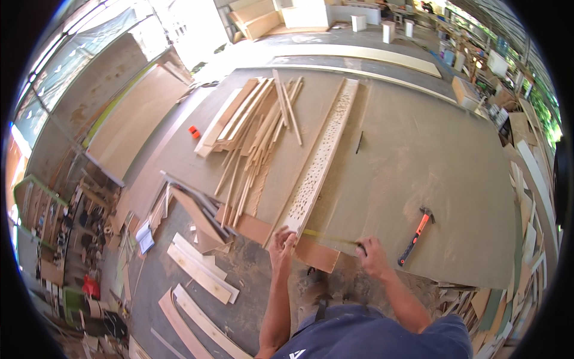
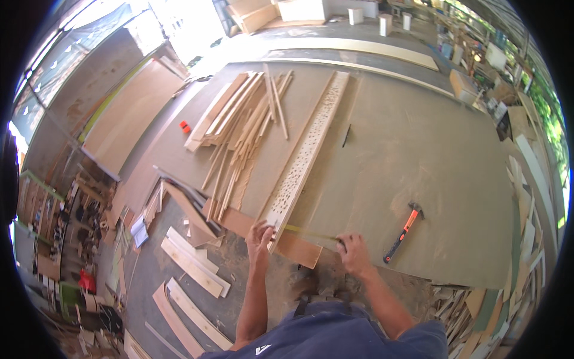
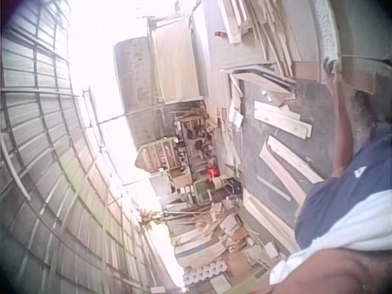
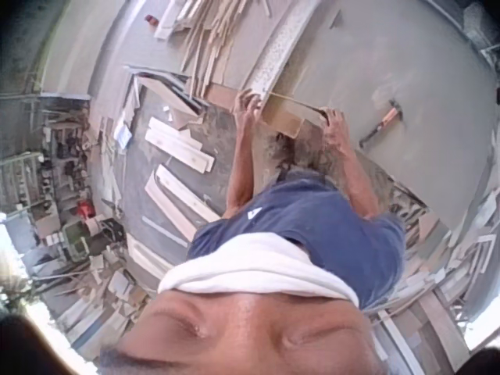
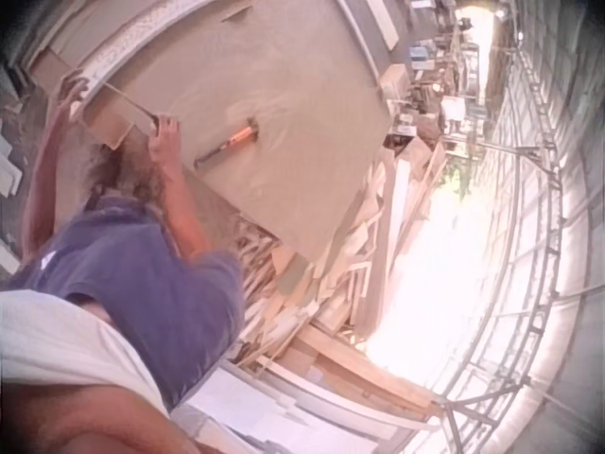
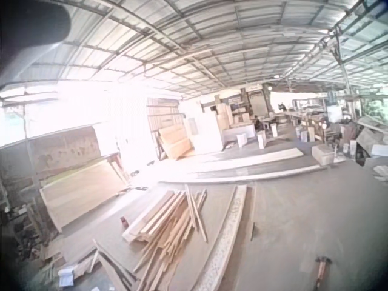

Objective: The person arranges thin wooden strips on a workbench, then uses a hammer to tap a larger wooden plank into place. They measure the plank with a tape measure and continue assembling the wooden frame by hand.

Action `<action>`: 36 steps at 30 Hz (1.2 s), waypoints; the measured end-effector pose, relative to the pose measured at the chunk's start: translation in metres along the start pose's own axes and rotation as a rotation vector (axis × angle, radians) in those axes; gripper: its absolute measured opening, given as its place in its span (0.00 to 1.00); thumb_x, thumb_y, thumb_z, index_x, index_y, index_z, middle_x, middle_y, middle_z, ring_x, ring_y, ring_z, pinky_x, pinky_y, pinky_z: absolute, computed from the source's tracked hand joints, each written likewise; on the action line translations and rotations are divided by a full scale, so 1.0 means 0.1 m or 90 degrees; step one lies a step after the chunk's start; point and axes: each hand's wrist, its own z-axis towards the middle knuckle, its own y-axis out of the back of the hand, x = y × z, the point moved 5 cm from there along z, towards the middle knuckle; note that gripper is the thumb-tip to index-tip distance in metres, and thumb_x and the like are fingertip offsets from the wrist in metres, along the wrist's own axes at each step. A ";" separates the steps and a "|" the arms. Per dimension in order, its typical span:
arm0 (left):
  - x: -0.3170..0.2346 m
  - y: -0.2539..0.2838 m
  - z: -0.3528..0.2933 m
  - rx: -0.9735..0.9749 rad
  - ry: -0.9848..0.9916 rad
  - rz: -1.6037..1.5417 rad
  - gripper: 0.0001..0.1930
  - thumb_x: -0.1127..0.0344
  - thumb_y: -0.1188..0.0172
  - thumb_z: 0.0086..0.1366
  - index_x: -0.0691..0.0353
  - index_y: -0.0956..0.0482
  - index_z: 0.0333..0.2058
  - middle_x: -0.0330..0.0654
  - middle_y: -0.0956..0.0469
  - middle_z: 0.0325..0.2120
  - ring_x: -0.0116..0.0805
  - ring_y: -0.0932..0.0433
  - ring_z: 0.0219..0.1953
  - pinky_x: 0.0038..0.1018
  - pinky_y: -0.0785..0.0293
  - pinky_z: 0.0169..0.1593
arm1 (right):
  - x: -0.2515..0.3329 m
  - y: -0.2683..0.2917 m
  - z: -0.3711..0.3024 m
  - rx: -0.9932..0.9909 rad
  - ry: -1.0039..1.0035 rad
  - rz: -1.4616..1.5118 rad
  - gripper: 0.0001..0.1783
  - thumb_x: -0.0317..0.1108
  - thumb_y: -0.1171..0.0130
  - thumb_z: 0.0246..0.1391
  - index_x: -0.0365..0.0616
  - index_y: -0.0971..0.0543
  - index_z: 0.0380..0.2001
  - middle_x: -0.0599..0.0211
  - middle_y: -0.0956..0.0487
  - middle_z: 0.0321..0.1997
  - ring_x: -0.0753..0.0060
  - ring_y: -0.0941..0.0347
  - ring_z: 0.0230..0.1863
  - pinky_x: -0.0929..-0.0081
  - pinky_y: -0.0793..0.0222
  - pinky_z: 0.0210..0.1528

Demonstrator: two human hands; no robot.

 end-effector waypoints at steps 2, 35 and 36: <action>0.13 -0.02 0.55 -0.023 -0.026 0.331 0.33 0.58 0.30 0.59 0.63 0.32 0.60 0.56 0.28 0.53 0.43 0.28 0.55 0.36 0.32 0.56 | -0.34 0.10 0.42 -0.064 -0.059 -0.060 0.15 0.38 0.43 0.60 0.46 0.23 0.49 0.52 0.26 0.47 0.45 0.30 0.51 0.53 0.32 0.55; 0.93 -0.69 1.40 0.106 0.014 0.823 0.57 0.50 0.22 0.40 0.50 0.41 0.71 0.67 0.51 0.65 0.65 0.56 0.69 0.58 0.62 0.68 | -2.43 0.42 3.40 0.027 -0.210 -0.385 0.21 0.43 0.53 0.70 0.48 0.25 0.59 0.64 0.24 0.60 0.55 0.31 0.60 0.48 0.32 0.62; 0.92 -0.70 1.39 0.101 0.008 0.825 0.57 0.50 0.22 0.40 0.50 0.41 0.71 0.67 0.51 0.65 0.65 0.56 0.69 0.58 0.62 0.68 | -2.44 0.42 3.40 0.031 -0.209 -0.389 0.21 0.43 0.53 0.70 0.47 0.25 0.59 0.65 0.24 0.60 0.55 0.31 0.60 0.49 0.32 0.62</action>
